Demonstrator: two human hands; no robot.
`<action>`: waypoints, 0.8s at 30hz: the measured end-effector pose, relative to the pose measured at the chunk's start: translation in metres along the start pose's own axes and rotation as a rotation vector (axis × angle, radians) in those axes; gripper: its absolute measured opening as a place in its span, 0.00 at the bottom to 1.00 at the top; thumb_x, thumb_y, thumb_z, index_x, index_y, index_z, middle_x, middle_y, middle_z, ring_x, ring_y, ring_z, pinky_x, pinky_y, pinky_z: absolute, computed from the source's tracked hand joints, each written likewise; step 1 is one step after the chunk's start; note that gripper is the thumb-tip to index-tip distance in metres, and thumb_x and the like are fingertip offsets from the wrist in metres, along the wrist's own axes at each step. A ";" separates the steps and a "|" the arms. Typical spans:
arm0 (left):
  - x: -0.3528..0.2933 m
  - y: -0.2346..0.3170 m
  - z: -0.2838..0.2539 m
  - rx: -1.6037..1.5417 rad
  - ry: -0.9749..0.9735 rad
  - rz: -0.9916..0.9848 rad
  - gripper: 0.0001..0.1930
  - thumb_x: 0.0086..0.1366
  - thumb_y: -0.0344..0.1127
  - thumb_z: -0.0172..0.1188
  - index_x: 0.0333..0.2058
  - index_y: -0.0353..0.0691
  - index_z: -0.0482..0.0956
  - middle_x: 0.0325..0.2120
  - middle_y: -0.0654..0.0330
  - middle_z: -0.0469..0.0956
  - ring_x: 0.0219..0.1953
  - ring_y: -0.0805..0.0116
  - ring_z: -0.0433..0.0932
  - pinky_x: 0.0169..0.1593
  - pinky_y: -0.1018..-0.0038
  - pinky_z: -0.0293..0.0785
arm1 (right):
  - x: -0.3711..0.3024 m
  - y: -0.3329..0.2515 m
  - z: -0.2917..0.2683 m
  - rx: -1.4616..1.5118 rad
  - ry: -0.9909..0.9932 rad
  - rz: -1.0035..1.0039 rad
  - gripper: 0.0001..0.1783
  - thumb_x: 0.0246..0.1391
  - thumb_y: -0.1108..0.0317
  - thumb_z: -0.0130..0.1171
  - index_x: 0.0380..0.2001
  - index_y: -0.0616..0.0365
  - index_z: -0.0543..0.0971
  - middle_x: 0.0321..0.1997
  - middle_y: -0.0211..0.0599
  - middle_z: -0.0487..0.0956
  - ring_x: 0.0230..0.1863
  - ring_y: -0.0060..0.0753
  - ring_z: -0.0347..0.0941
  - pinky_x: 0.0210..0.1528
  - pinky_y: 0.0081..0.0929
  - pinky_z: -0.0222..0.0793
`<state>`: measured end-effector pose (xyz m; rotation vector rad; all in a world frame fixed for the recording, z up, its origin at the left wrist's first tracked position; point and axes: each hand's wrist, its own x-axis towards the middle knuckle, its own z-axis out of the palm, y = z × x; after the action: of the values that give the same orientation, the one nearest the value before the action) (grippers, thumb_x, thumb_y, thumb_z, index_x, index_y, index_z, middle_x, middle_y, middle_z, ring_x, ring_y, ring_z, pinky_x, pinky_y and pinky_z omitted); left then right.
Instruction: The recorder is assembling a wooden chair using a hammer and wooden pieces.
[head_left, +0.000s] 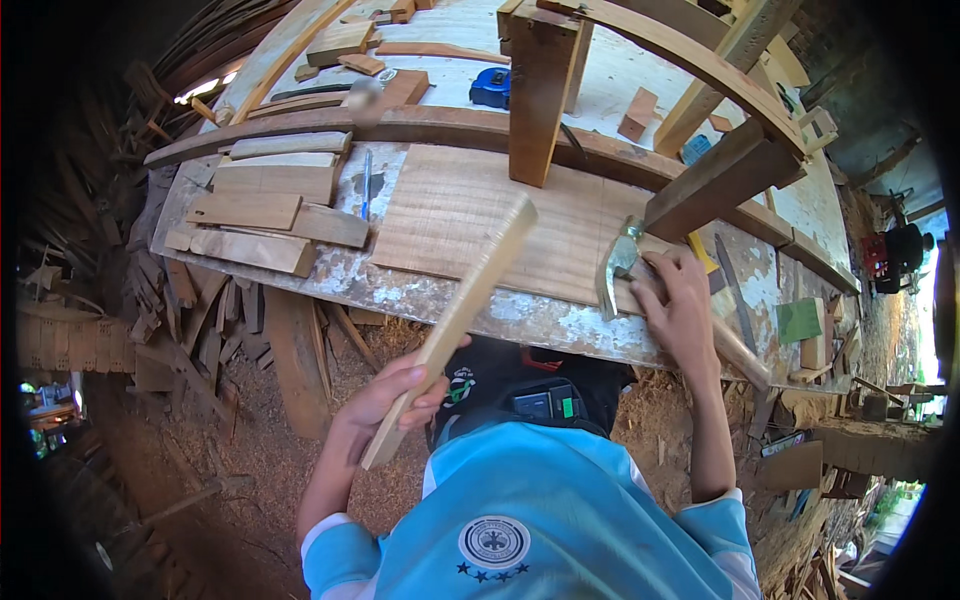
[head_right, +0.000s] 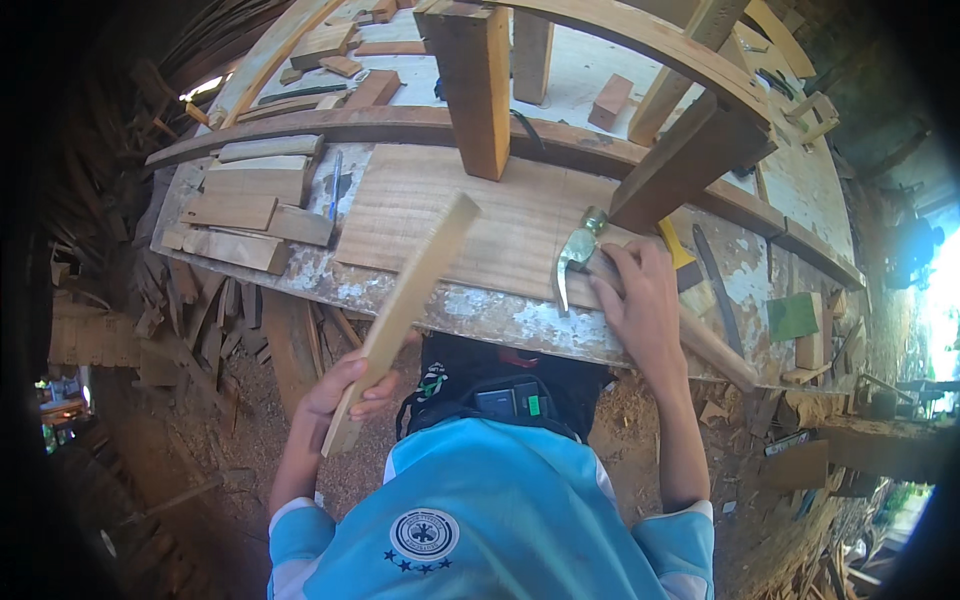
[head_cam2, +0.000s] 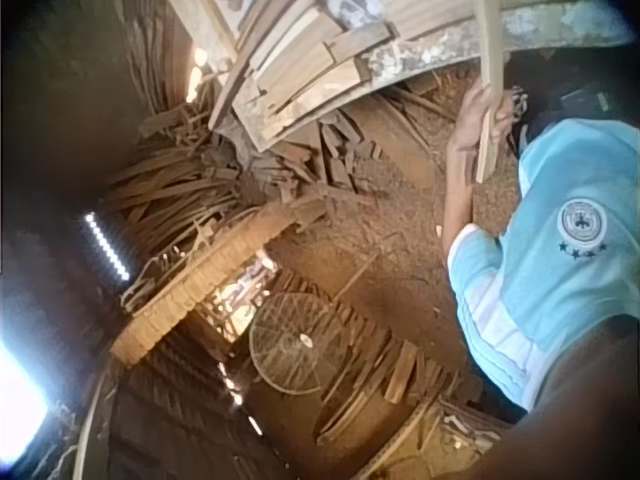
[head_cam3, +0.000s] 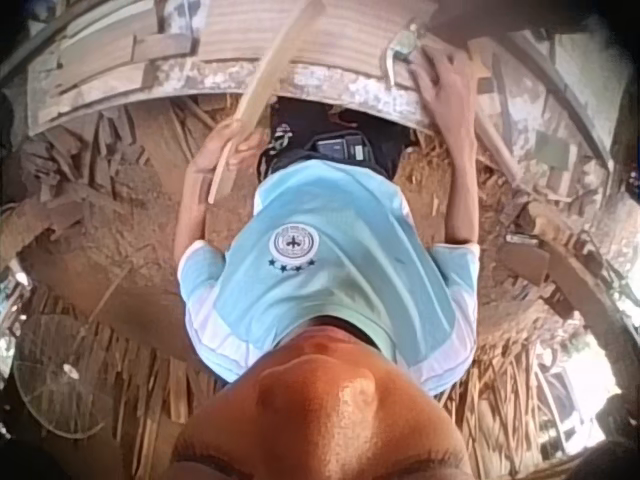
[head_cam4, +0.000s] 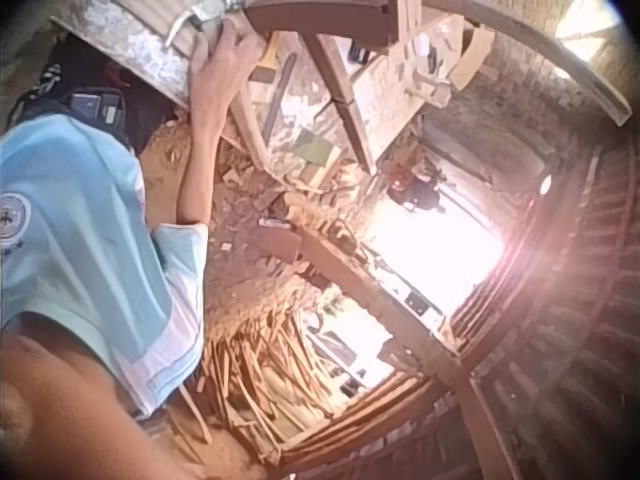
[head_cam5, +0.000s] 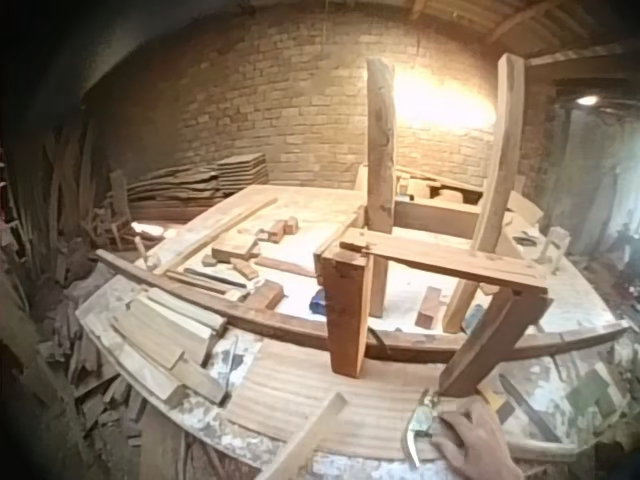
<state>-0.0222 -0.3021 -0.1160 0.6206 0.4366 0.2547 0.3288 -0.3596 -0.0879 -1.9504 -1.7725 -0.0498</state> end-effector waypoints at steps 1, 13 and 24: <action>-0.007 0.004 0.001 0.069 0.040 0.088 0.37 0.64 0.50 0.52 0.64 0.39 0.48 0.18 0.67 0.60 0.13 0.83 0.59 0.15 0.86 0.57 | 0.002 -0.004 0.002 0.008 -0.004 -0.001 0.18 0.45 0.69 0.61 0.42 0.60 0.76 0.36 0.44 0.73 0.44 0.46 0.68 0.47 0.35 0.63; -0.038 0.004 -0.002 0.327 0.231 0.316 0.41 0.58 0.51 0.59 0.63 0.36 0.51 0.19 0.66 0.63 0.14 0.82 0.62 0.16 0.86 0.58 | 0.050 -0.070 0.077 0.126 -0.238 -0.269 0.07 0.48 0.71 0.55 0.22 0.64 0.75 0.27 0.45 0.74 0.35 0.49 0.72 0.38 0.42 0.69; -0.014 0.002 -0.002 0.126 0.139 0.361 0.42 0.52 0.48 0.63 0.61 0.39 0.54 0.20 0.62 0.62 0.16 0.74 0.65 0.19 0.81 0.64 | 0.022 -0.076 0.082 -0.019 -0.034 -0.224 0.07 0.39 0.76 0.53 0.27 0.61 0.72 0.29 0.41 0.70 0.34 0.39 0.69 0.35 0.34 0.65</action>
<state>-0.0359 -0.3044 -0.1117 0.8082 0.4750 0.6205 0.2360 -0.3063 -0.1263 -1.7668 -2.0120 -0.1103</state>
